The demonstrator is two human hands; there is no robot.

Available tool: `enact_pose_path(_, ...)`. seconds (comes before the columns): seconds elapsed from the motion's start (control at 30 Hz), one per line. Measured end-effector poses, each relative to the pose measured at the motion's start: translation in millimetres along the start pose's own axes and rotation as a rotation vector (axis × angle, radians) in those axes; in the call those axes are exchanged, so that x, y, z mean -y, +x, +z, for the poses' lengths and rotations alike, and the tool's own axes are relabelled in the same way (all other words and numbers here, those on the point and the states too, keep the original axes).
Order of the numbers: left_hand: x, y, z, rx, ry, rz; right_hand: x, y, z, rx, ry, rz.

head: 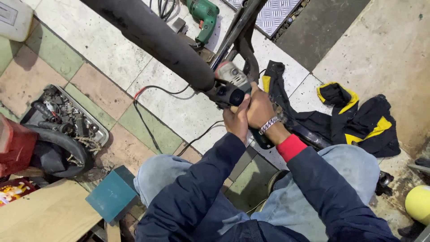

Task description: Using an angle grinder and a power drill to modify or repair a motorcycle frame

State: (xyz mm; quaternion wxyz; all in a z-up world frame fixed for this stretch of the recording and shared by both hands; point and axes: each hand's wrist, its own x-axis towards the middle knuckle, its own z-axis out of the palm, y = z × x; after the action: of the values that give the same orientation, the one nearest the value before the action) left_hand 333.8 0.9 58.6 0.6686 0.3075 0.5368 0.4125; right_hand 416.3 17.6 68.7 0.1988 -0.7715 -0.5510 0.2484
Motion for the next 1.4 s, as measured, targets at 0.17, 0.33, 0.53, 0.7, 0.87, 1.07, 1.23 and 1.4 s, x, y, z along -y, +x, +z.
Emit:
enact_pose_path(0.17, 19.4, 8.8, -11.8, -0.038, -0.001, -0.046, 22.9, -7.3, -13.6, 0.017, -0.071, -0.092)
enact_pose_path(0.33, 40.1, 22.6, -18.5, -0.044, -0.139, 0.009, -5.0, 12.9, 6.2, 0.115, -0.127, -0.096)
enact_pose_path(0.53, 56.3, 32.2, -18.7, -0.05, -0.242, 0.032, 4.5, 12.3, -2.1, 0.146, -0.067, -0.079)
enact_pose_path(0.7, 24.1, 27.7, 0.3, -0.093, -0.121, -0.004, 6.7, 26.6, -4.9, 0.184, -0.154, 0.005)
enact_pose_path(0.87, -21.2, 15.7, 9.5, 0.003, -0.011, -0.111, -0.3, 31.4, -9.0, 0.101, -0.163, 0.128)
enact_pose_path(1.07, -22.0, 5.8, 17.6, -0.003, 0.072, -0.175, -20.0, 28.8, -3.5, 0.082, -0.126, 0.118)
enact_pose_path(1.23, 18.9, 10.9, 6.2, -0.178, 0.229, 0.008, -20.4, 13.9, -5.1, -0.01, 0.307, -0.268)
enact_pose_path(1.4, -17.6, -21.4, -14.3, 0.098, 0.292, 0.273, -31.5, 18.2, -5.0, 0.122, 0.333, -0.063)
